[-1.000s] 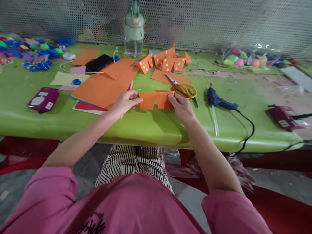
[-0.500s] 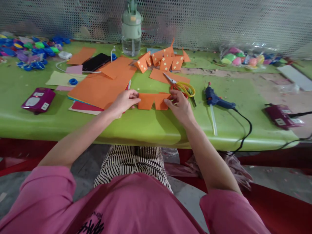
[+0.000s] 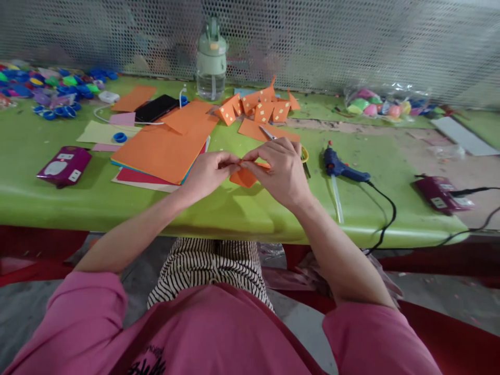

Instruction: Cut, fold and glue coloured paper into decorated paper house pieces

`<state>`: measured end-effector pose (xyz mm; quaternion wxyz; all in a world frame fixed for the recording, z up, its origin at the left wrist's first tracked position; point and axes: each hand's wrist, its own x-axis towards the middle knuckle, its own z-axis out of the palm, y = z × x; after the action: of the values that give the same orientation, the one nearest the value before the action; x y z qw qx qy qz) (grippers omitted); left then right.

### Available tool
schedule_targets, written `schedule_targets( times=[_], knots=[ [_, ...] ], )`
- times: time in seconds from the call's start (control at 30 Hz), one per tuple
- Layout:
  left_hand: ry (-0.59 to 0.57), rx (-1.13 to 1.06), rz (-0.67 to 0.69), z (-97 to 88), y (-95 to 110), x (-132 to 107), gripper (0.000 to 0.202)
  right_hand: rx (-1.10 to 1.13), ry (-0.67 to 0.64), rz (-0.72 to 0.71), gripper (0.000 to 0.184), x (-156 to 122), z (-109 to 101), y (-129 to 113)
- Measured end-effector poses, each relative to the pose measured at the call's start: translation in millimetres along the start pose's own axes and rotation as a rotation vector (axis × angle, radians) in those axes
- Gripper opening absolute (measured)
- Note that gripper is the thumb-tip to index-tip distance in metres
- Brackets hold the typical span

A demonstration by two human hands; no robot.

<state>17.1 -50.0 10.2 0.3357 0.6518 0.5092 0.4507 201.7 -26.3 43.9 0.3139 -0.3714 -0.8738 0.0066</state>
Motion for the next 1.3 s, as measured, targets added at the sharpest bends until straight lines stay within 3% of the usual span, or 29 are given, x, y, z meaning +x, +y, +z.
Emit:
schedule_targets(
  times=[0.2, 0.43, 0.7, 0.83, 0.93, 1.1, 1.3],
  knots=[
    [0.059, 0.085, 0.136, -1.7, 8.3, -9.2, 0.01, 0.041, 0.004, -0.013, 0.014, 0.1, -10.6, -7.1],
    [0.016, 0.048, 0.056, -3.2, 5.1, -16.5, 0.015, 0.136, 0.05, 0.061, 0.01, 2.0, -21.6, -8.7],
    [-0.115, -0.13, -0.042, -5.5, -2.3, -25.2, 0.031, 0.264, 0.041, 0.215, 0.011, 1.3, -25.0, -1.5],
    [-0.046, -0.174, -0.051, -5.1, 5.4, -24.7, 0.036, 0.352, -0.075, 0.263, 0.012, 7.6, -30.0, 5.0],
    [-0.021, -0.214, -0.01, 0.4, 8.3, -18.0, 0.028, 0.406, -0.181, 0.245, 0.015, 9.3, -26.9, 5.5],
    [0.035, -0.277, -0.081, 6.9, -0.3, -6.9, 0.016, 0.319, -0.029, 0.181, 0.013, 2.1, -18.4, 4.6],
    [0.055, -0.259, -0.021, 5.8, -0.7, -8.4, 0.016, 0.271, -0.021, 0.147, 0.01, -2.0, -11.1, 3.3]
  ],
)
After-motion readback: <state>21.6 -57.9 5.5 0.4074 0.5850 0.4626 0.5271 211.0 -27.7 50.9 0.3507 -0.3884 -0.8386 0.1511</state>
